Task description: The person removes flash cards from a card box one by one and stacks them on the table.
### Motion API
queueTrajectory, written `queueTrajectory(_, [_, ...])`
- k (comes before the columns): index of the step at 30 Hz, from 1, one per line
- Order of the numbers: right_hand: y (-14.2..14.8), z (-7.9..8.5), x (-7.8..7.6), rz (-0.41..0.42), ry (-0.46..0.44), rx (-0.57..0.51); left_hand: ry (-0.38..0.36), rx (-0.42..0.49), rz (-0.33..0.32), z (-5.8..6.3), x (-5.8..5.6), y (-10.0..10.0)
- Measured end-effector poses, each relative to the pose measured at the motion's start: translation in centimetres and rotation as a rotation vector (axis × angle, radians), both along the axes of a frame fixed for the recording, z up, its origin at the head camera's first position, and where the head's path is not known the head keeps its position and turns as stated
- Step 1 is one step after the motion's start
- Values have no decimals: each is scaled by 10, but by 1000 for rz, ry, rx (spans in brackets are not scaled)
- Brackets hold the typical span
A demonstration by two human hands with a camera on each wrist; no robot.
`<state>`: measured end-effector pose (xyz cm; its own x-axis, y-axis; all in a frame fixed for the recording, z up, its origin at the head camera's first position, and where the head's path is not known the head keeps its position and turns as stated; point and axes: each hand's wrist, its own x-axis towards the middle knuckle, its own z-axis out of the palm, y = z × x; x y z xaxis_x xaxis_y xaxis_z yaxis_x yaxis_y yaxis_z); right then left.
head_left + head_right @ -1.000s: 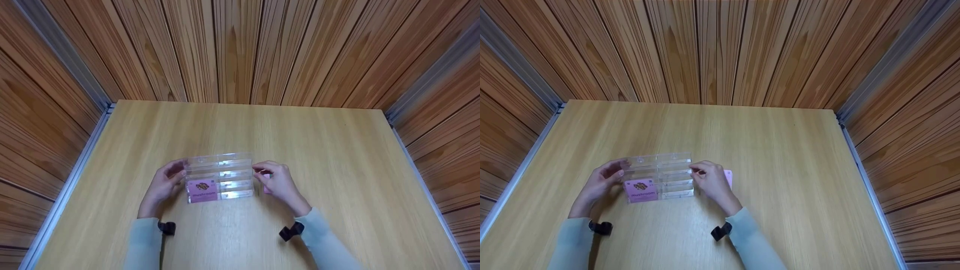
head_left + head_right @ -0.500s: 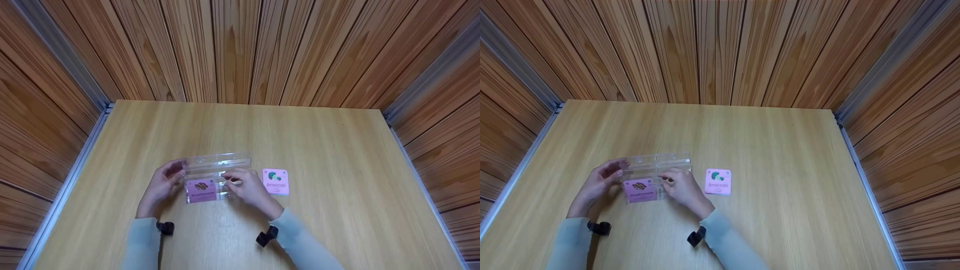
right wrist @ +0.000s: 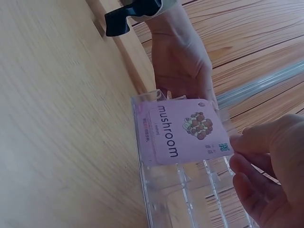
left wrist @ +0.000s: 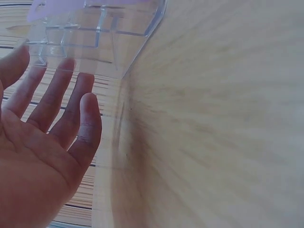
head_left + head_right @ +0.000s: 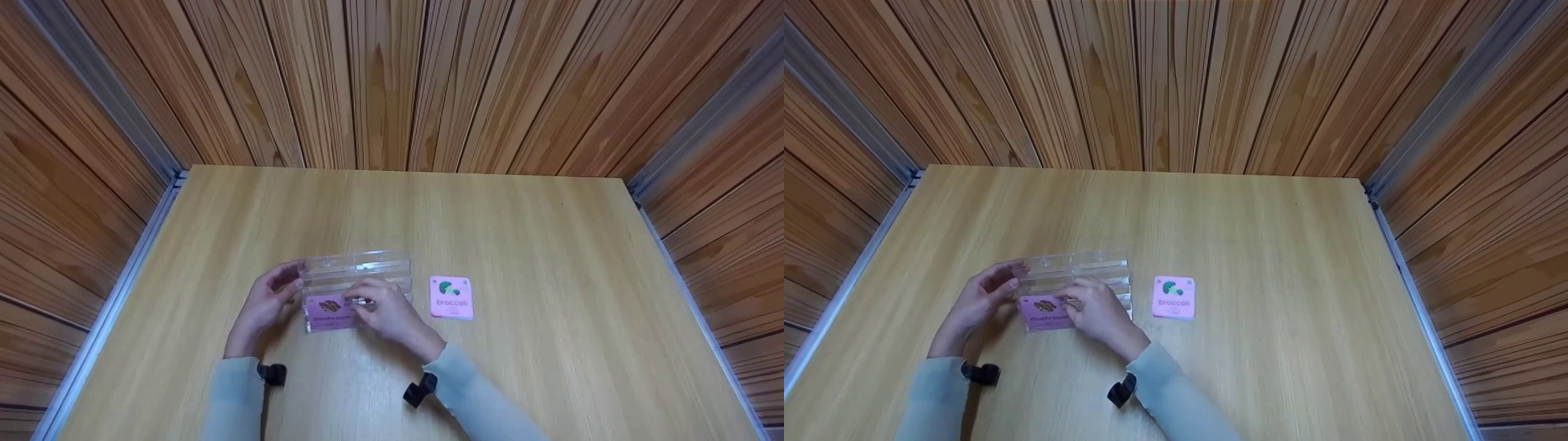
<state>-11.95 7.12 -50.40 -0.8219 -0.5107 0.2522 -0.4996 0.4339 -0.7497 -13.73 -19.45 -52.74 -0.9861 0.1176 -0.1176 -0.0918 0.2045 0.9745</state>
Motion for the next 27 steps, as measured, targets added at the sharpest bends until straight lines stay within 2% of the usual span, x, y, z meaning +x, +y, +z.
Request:
queueTrajectory(10, [-8, -4, 2, 0, -9, -12, -31, 21, -7, 2, 0, -1])
queueTrajectory(15, [-9, -7, 3, 40, -16, -25, -54, 28, 0, 2, 0, -2])
queueTrajectory(22, [-6, -6, 0, 52, 56, -47, 3, 7, 19, 0, 0, 1])
queueTrajectory(27, [-2, -2, -1, 31, 86, -68, -9, 7, 29, 1, -1, 2])
